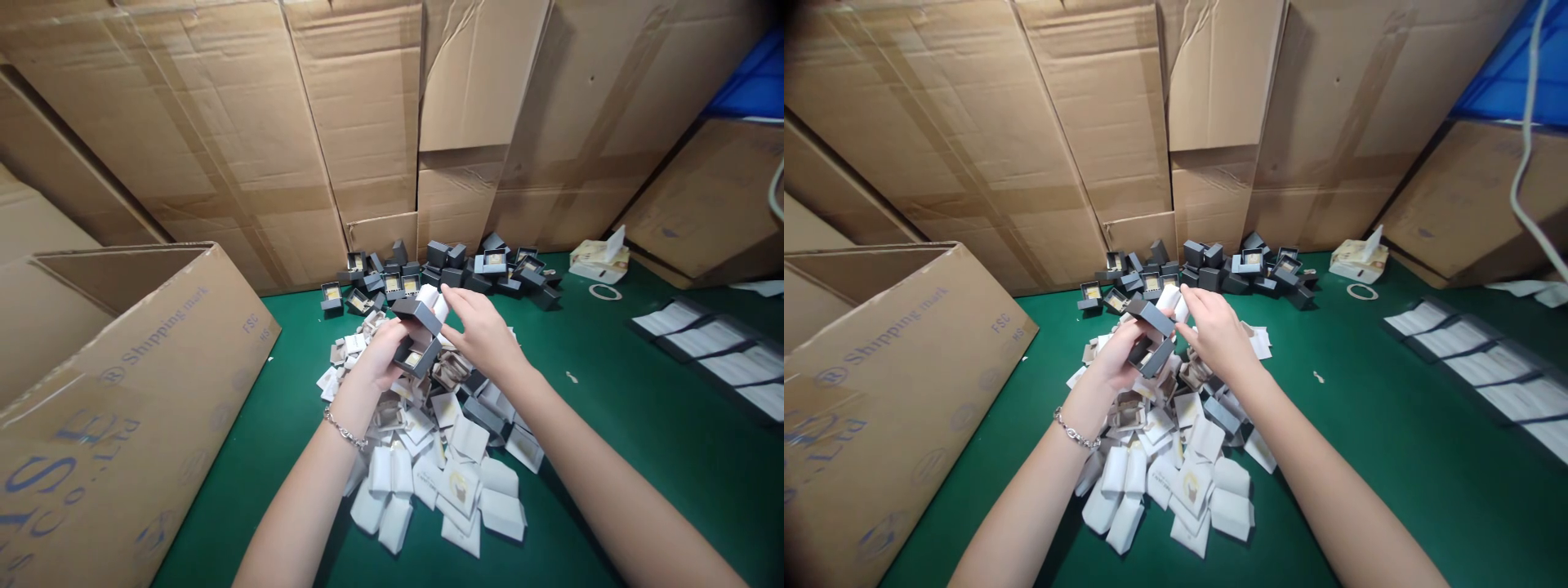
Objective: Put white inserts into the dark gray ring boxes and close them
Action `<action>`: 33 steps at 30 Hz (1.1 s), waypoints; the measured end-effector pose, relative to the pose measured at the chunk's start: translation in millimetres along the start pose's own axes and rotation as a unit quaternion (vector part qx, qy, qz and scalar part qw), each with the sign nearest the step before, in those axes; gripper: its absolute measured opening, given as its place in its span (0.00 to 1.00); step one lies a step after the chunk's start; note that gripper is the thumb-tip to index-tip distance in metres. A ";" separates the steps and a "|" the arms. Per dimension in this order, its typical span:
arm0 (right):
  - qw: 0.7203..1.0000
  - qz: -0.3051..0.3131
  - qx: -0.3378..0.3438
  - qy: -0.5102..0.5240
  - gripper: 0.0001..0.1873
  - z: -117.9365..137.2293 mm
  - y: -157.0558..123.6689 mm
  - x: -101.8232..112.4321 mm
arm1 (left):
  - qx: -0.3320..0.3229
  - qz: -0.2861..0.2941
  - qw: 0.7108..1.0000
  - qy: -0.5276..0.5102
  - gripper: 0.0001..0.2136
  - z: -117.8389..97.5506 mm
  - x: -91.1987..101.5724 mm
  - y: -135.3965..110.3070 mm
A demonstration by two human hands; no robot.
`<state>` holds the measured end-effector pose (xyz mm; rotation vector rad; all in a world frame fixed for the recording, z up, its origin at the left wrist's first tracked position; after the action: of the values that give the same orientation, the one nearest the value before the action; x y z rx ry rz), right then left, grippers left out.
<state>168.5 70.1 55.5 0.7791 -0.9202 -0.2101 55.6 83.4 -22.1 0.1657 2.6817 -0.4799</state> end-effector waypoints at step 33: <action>0.829 -0.036 -0.283 0.481 0.34 -18.5 -9.2 -20.2 | 0.115 0.084 0.986 0.091 0.10 33.8 -10.1 -9.4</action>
<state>172.1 82.7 29.7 0.2690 0.1551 -0.1149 75.7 62.2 -44.0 0.5221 2.7484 -0.7521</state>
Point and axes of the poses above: each hand's wrist, its own y-axis towards the middle knuckle, its own x-axis out of the back of the hand, z = x × y, the point moved 10 cm from there along y, towards the middle knuckle, and after that the axes turned 8 degrees about -z, right-handed, at the moved point
